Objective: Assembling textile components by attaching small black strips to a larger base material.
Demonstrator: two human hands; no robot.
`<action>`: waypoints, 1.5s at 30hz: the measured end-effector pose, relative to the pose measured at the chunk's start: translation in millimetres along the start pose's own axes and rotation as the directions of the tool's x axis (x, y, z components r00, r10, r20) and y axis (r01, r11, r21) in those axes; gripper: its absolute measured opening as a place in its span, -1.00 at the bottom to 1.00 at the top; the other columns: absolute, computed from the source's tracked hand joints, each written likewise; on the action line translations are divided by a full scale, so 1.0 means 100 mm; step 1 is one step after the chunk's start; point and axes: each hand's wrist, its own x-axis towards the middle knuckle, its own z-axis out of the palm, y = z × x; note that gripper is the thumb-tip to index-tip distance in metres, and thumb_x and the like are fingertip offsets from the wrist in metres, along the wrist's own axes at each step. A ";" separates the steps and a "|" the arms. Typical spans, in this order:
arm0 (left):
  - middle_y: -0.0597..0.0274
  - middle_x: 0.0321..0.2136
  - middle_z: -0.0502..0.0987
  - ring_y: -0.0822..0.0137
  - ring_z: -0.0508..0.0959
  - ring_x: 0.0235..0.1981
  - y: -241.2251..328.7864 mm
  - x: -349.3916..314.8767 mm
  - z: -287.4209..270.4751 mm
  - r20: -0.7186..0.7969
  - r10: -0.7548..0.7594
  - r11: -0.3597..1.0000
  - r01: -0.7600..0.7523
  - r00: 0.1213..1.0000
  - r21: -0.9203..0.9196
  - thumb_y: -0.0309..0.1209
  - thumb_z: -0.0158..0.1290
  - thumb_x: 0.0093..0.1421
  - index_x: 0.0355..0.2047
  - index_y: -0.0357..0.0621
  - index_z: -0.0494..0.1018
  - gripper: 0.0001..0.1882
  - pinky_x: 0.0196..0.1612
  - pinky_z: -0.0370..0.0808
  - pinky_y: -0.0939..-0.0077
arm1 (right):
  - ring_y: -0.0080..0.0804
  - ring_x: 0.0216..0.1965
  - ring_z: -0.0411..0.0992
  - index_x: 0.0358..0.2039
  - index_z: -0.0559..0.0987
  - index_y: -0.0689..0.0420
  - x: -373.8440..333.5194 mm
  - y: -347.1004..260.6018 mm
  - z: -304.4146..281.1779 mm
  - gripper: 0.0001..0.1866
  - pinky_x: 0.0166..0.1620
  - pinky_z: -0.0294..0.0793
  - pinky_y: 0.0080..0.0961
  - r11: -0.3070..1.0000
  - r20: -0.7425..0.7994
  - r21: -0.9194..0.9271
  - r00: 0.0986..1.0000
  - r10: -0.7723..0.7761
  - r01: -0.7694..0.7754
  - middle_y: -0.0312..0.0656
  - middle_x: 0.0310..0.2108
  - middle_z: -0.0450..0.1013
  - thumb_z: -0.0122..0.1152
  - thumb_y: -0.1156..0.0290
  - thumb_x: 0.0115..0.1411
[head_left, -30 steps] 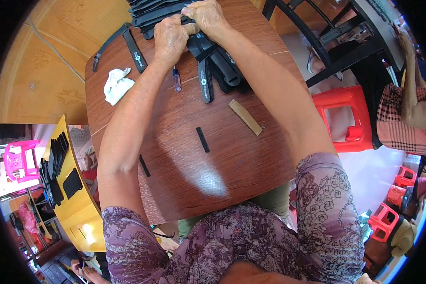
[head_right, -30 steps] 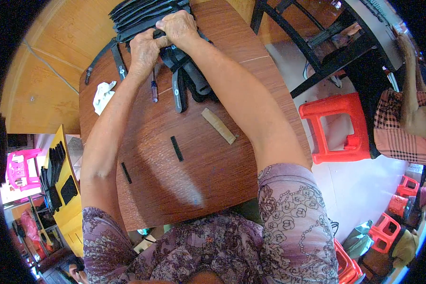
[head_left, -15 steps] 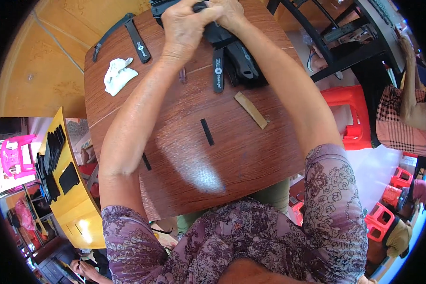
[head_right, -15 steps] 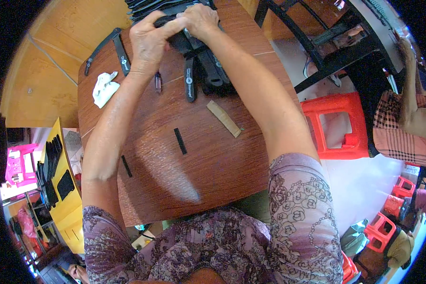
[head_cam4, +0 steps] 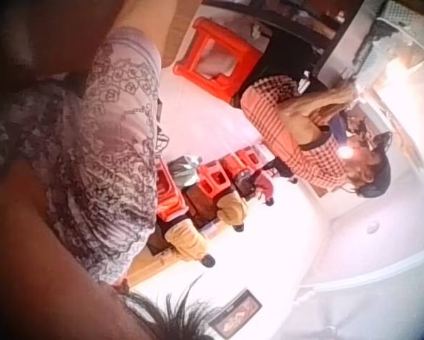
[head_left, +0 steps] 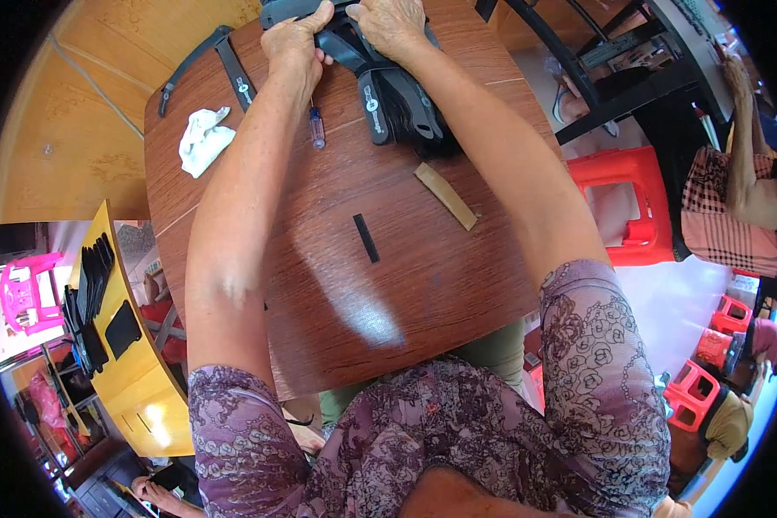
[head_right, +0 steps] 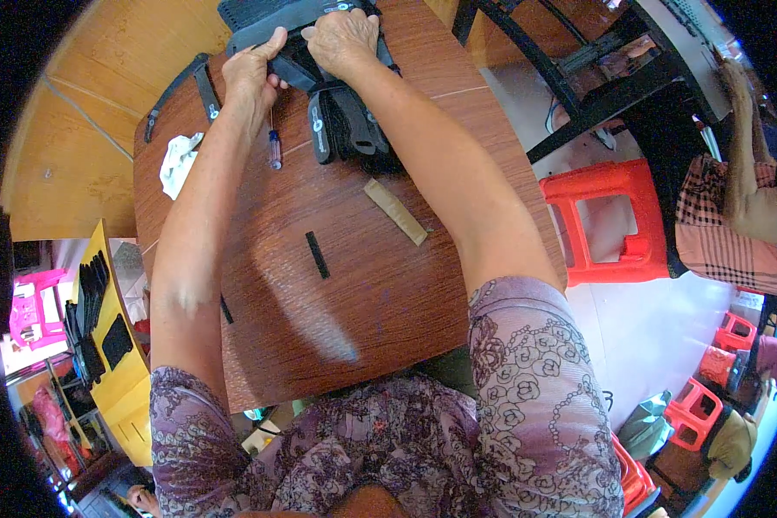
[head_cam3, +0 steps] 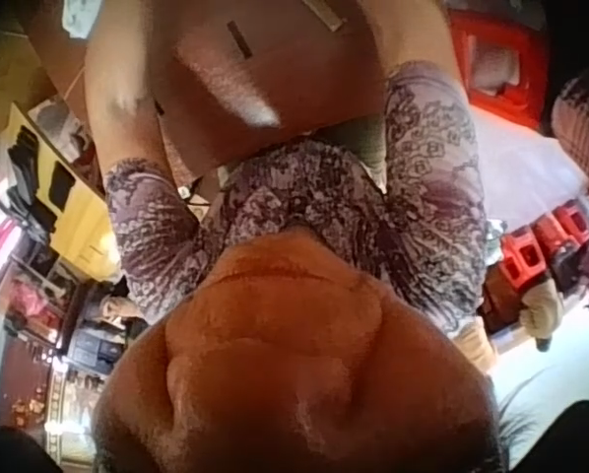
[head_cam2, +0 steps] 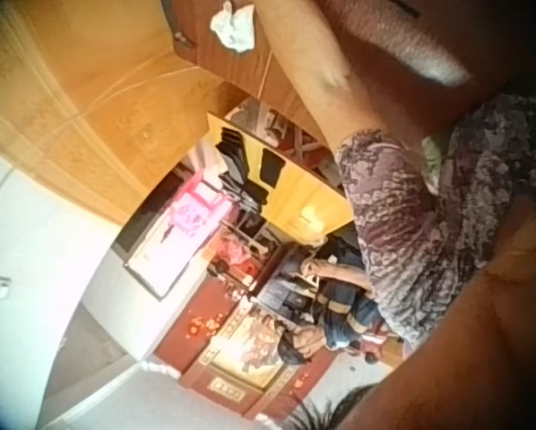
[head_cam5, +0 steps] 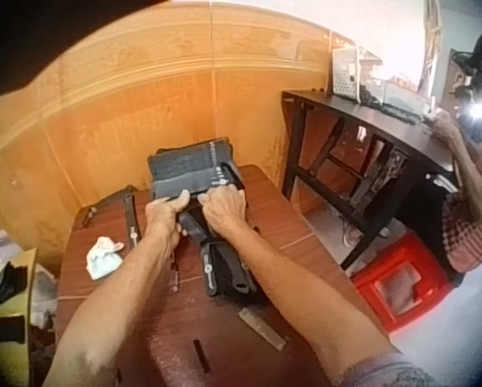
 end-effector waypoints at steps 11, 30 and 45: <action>0.10 -0.58 0.57 0.50 0.43 -0.81 0.15 -0.45 0.05 0.505 -0.183 0.979 0.108 0.844 0.173 -0.38 0.26 0.04 -0.42 -0.30 0.51 -0.77 -0.83 0.34 0.68 | -0.09 -0.18 0.47 -0.47 0.62 0.13 -0.13 -0.03 -0.42 -0.63 -0.11 0.38 -0.20 0.920 0.085 0.388 0.996 0.019 -0.051 0.00 -0.38 0.53 0.02 0.10 0.10; -0.03 -0.54 0.56 0.42 0.26 -0.83 -0.11 -0.41 0.03 0.456 -0.172 0.960 0.252 0.873 -0.120 -0.37 0.11 0.15 -0.46 -0.32 0.47 -0.79 -0.64 0.31 0.49 | -0.41 -0.29 0.43 -0.29 0.63 0.14 -1.12 0.69 -1.22 -0.81 -0.20 0.41 -0.48 0.973 -0.108 0.229 0.993 0.051 -0.025 -0.22 -0.38 0.52 0.17 0.35 0.14; 0.17 -0.70 0.49 0.47 0.25 -0.88 -0.07 -0.61 0.52 0.089 -0.171 0.962 0.147 0.981 0.232 -0.47 0.15 0.10 -0.51 -0.20 0.39 -0.85 -0.84 0.14 0.57 | -0.52 -0.22 0.40 -0.07 0.46 0.34 -1.25 0.43 -1.37 -0.41 -0.13 0.43 -0.61 0.456 0.213 0.832 0.940 0.267 -0.317 -0.15 -0.25 0.44 0.44 0.32 -0.07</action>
